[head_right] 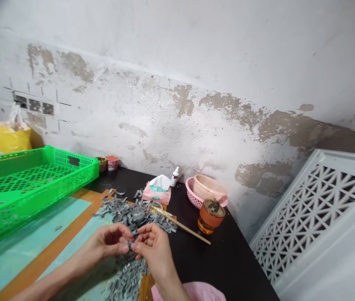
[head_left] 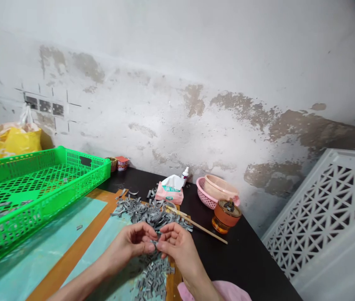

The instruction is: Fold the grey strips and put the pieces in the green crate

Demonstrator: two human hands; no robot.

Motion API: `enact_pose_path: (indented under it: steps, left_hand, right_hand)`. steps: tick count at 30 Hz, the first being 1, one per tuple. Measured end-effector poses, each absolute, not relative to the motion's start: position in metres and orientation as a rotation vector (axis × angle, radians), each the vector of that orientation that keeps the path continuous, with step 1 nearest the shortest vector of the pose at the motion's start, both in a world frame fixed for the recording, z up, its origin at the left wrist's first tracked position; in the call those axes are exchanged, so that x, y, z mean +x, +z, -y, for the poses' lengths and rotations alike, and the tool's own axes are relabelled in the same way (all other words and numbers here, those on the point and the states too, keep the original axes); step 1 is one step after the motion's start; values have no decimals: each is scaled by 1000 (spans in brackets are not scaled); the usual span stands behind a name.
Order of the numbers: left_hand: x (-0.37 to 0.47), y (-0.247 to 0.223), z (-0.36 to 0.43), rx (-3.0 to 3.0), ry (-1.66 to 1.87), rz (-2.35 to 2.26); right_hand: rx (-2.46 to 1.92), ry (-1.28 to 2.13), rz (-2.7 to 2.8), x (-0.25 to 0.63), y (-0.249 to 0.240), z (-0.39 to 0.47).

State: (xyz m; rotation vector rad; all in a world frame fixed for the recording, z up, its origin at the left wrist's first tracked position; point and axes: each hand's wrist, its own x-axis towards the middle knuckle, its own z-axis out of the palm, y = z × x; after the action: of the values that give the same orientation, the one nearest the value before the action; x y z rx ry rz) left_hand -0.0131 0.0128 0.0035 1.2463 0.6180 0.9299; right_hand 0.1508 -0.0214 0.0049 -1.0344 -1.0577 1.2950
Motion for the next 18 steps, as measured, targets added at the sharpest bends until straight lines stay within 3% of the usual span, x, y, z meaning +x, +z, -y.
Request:
enact_pose_path:
  steps: [6,18]
  left_hand:
    - [-16,1,-17,1138,896,-625]
    - [-19,19,-13,1212,867,-724]
  right_hand:
    - [-1103,1184,1200,155,6,21]
    - [-977,1344,1246,165,25,28]
